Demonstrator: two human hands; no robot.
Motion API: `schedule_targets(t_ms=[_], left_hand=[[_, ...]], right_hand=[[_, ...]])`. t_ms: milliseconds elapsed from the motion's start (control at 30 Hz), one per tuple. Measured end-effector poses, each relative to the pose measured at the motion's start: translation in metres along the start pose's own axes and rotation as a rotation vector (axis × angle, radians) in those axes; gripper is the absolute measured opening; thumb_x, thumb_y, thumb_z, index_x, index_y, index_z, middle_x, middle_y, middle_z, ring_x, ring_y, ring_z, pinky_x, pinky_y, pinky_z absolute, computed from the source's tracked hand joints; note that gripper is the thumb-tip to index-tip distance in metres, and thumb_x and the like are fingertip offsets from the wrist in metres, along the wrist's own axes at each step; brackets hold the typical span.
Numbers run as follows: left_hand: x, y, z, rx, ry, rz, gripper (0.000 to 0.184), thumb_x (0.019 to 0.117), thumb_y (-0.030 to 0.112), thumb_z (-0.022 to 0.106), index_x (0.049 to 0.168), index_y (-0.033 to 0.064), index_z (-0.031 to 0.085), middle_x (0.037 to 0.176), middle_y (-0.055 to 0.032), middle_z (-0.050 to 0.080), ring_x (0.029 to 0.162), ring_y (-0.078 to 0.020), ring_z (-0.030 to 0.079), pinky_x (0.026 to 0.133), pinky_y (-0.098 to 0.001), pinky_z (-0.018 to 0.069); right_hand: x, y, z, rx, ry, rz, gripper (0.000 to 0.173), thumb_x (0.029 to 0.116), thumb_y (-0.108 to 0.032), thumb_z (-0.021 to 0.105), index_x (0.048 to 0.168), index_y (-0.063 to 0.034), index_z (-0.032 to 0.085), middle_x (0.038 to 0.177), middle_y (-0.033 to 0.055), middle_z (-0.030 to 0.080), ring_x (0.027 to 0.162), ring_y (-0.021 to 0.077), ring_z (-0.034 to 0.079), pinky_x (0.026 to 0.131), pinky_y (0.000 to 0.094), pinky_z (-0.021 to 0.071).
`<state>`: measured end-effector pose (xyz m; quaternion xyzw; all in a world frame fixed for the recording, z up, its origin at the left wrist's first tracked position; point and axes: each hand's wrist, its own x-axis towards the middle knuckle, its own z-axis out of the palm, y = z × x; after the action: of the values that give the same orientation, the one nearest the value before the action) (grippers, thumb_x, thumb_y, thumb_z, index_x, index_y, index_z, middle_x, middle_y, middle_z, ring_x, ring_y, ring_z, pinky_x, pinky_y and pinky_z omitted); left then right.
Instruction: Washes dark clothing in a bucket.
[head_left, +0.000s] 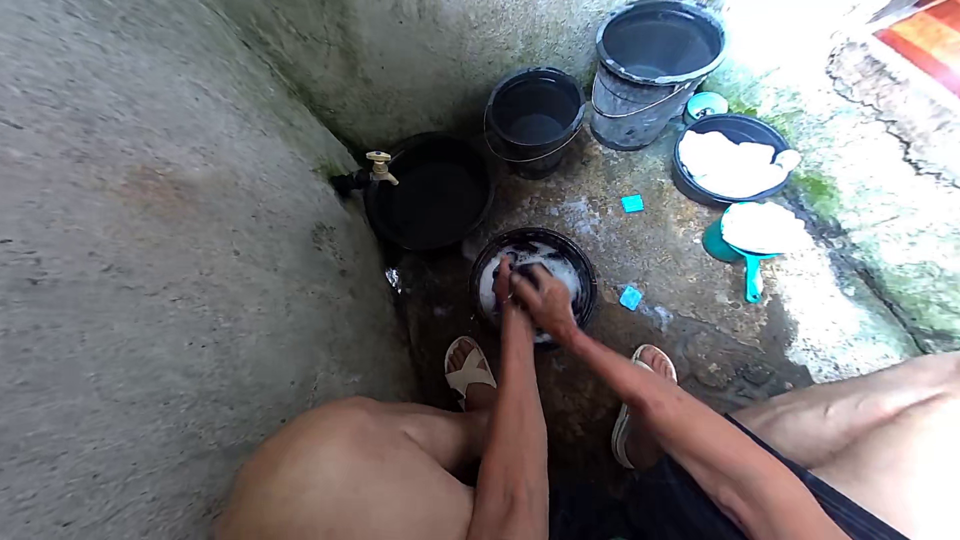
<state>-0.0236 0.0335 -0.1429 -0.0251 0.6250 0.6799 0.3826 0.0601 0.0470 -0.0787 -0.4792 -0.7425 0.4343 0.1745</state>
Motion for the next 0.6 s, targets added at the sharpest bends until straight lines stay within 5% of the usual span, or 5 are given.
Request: schedule_targets(t_ms=[133, 267, 367, 467, 600], left_hand=[[-0.013, 0.020, 0.015, 0.206, -0.043, -0.114, 0.045, 0.1000, 0.035, 0.064, 0.126, -0.0028, 0.062, 0.121, -0.0236, 0.065, 0.112, -0.0334, 0.063, 0.094, -0.0541, 0.0525], [0.017, 0.048, -0.025, 0.741, -0.447, 0.141, 0.059, 0.0927, 0.022, 0.072, 0.147, 0.0104, 0.052, 0.145, -0.0180, 0.055, 0.130, -0.0346, 0.056, 0.104, -0.0573, 0.0489], [0.009, 0.076, -0.024, 0.557, -0.709, 0.211, 0.055, 0.1013, 0.049, 0.057, 0.149, 0.0216, 0.054, 0.149, -0.0015, 0.057, 0.137, -0.0205, 0.053, 0.112, -0.0487, 0.0444], [-0.012, 0.094, -0.006, 0.484, -0.888, 0.202, 0.055, 0.1004, 0.052, 0.058, 0.142, 0.0154, 0.060, 0.138, -0.0040, 0.064, 0.127, -0.0177, 0.059, 0.108, -0.0437, 0.0476], [-0.043, 0.123, 0.009, 0.371, -0.903, 0.241, 0.038, 0.0892, 0.034, 0.078, 0.116, 0.0079, 0.072, 0.102, -0.0087, 0.074, 0.088, -0.0181, 0.071, 0.080, -0.0402, 0.0605]], right_hand=[[0.059, 0.050, -0.033, -0.099, -0.108, 0.156, 0.058, 0.1041, -0.055, 0.051, 0.128, -0.0031, 0.064, 0.110, 0.0271, 0.069, 0.105, 0.0454, 0.066, 0.092, 0.0677, 0.0494], [0.058, 0.041, -0.080, -0.097, -0.326, 0.025, 0.049, 0.0980, -0.053, 0.064, 0.112, -0.0062, 0.069, 0.096, 0.0182, 0.070, 0.092, 0.0334, 0.068, 0.085, 0.0602, 0.0533], [0.059, 0.014, -0.107, -0.084, -0.407, -0.050, 0.043, 0.0936, -0.051, 0.071, 0.104, -0.0087, 0.072, 0.087, 0.0128, 0.070, 0.080, 0.0263, 0.068, 0.075, 0.0534, 0.0559], [0.061, -0.031, -0.136, 0.060, -0.450, -0.051, 0.034, 0.0896, -0.038, 0.079, 0.101, -0.0066, 0.072, 0.086, 0.0108, 0.071, 0.078, 0.0215, 0.069, 0.076, 0.0476, 0.0576], [0.050, -0.083, -0.192, 0.260, -0.437, -0.079, 0.037, 0.0838, -0.035, 0.083, 0.106, -0.0080, 0.073, 0.090, 0.0078, 0.074, 0.080, 0.0173, 0.072, 0.075, 0.0391, 0.0618]])
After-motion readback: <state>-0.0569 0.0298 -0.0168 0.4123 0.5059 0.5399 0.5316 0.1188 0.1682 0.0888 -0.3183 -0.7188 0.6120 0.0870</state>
